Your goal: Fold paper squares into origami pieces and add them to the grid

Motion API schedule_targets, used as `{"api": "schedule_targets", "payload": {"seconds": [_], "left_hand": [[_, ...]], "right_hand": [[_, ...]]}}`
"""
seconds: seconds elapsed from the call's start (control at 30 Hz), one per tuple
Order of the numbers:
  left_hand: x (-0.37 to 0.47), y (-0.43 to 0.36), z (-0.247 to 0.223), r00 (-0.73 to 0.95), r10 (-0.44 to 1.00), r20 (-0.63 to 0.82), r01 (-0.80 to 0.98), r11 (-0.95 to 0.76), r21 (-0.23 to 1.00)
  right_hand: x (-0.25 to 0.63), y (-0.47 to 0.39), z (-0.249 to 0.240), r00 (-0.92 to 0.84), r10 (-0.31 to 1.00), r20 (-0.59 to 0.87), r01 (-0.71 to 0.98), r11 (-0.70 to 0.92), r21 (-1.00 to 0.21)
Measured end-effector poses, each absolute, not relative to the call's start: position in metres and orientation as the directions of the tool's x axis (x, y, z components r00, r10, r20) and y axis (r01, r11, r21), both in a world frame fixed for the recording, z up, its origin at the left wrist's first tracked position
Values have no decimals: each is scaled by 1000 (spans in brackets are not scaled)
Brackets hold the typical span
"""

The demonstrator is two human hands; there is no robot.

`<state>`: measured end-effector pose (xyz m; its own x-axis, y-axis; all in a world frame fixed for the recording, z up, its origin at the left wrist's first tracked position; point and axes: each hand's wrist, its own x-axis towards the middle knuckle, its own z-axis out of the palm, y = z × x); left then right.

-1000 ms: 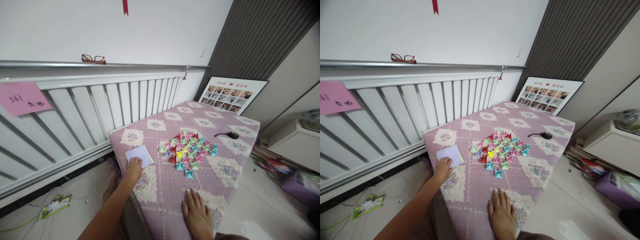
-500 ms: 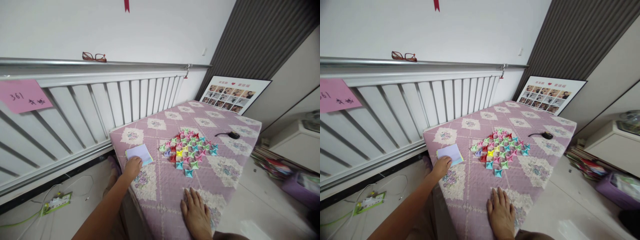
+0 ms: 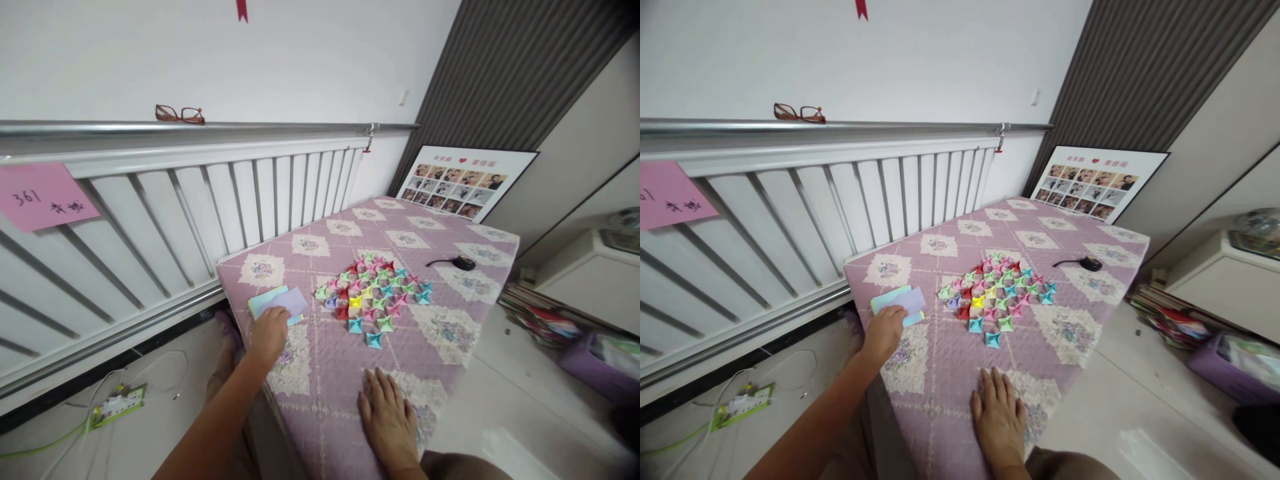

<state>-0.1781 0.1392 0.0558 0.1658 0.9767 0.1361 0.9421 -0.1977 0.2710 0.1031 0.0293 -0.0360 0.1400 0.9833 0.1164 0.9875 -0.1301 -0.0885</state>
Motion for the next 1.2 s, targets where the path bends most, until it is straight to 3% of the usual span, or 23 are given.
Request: {"api": "schedule_targets", "payload": {"seconds": [0.1, 0.3, 0.43, 0.6, 0.9, 1.2], "left_hand": [[-139, 101, 42, 328, 938, 111, 903, -346, 255], [-84, 38, 10, 432, 900, -53, 866, -398, 301], [-78, 19, 12, 480, 872, -95, 844, -431, 319], [-89, 6, 21, 530, 842, -102, 792, -448, 415], [-136, 14, -8, 255, 955, -149, 765, -105, 635], [-123, 26, -3, 95, 973, -212, 809, 49, 586]], "right_hand": [[107, 28, -39, 120, 976, 180, 980, -87, -177], [112, 21, -38, -42, 942, 332, 926, 162, -342], [115, 17, -36, -169, 924, 343, 873, 302, -383], [117, 14, -34, -203, 928, 313, 843, 328, -426], [116, 14, -31, -209, 925, 317, 823, 341, -454], [112, 16, -26, -89, 953, 288, 871, 215, -442]]}}
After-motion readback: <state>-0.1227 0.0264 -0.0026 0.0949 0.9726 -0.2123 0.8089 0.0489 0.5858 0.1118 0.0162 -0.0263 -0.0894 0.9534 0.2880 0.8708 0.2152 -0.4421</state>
